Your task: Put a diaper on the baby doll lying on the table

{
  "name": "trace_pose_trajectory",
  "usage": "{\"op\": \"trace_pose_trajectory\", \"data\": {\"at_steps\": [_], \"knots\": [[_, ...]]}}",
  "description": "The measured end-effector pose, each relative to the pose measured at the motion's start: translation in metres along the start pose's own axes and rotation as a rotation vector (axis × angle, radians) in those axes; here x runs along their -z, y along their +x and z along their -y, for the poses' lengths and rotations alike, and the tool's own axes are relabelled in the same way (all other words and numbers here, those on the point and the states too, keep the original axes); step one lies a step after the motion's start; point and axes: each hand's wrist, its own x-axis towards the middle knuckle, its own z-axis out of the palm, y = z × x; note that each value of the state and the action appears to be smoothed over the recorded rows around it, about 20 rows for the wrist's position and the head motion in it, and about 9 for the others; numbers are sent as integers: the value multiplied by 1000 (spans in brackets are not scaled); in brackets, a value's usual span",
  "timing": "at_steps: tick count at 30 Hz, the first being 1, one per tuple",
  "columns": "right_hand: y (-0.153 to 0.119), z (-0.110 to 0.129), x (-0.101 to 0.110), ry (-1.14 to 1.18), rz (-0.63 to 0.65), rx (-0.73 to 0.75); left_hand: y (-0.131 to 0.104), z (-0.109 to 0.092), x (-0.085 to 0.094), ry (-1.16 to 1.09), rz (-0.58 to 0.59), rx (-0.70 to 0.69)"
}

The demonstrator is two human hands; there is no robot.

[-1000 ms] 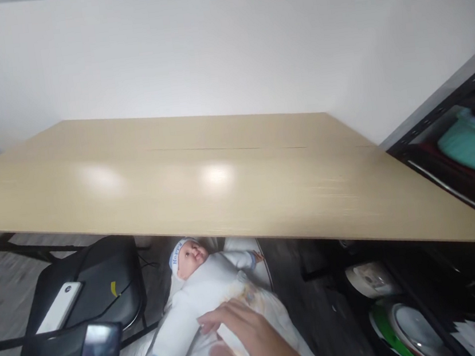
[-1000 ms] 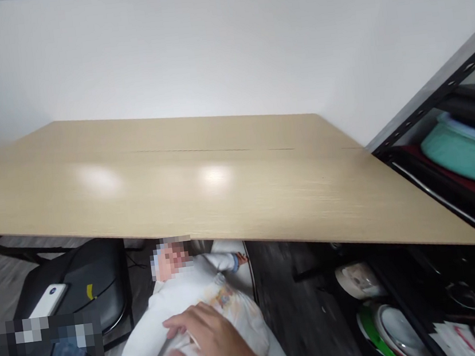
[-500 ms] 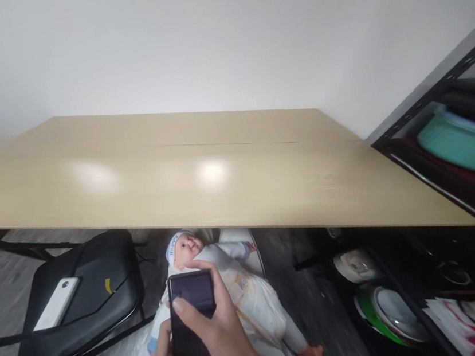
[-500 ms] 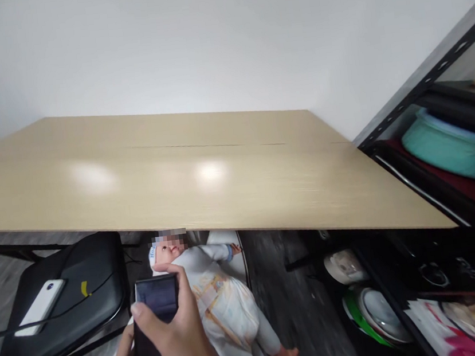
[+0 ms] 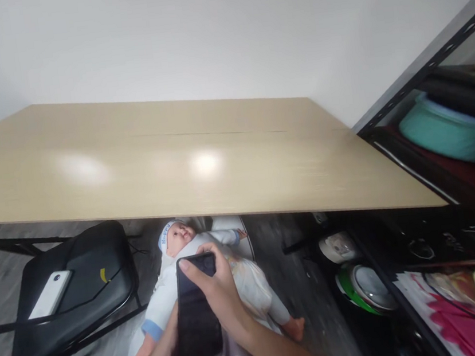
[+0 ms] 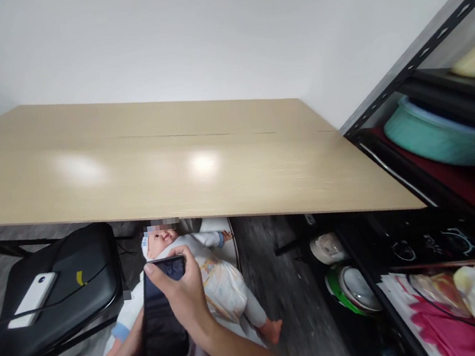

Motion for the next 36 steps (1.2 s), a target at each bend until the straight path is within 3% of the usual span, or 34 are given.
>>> {"op": "trace_pose_trajectory", "data": {"at_steps": [6, 13, 18, 27, 32, 36], "knots": [[4, -1, 3, 45, -30, -27, 14, 0, -7, -167, -21, 20], [10, 5, -3, 49, -85, -9, 21, -1, -6, -24, -34, -21], [12, 7, -1, 81, -74, -23, 29, -3, -9, -47, -48, -76], [6, 6, 21, 122, 136, -37, 29, 0, -12, -190, -103, -33], [-7, 4, 33, 83, 282, -18, 32, -4, -16, -142, -182, -57], [-13, 0, 40, 74, 327, -24, 35, -2, -13, -95, -203, -64]]}}
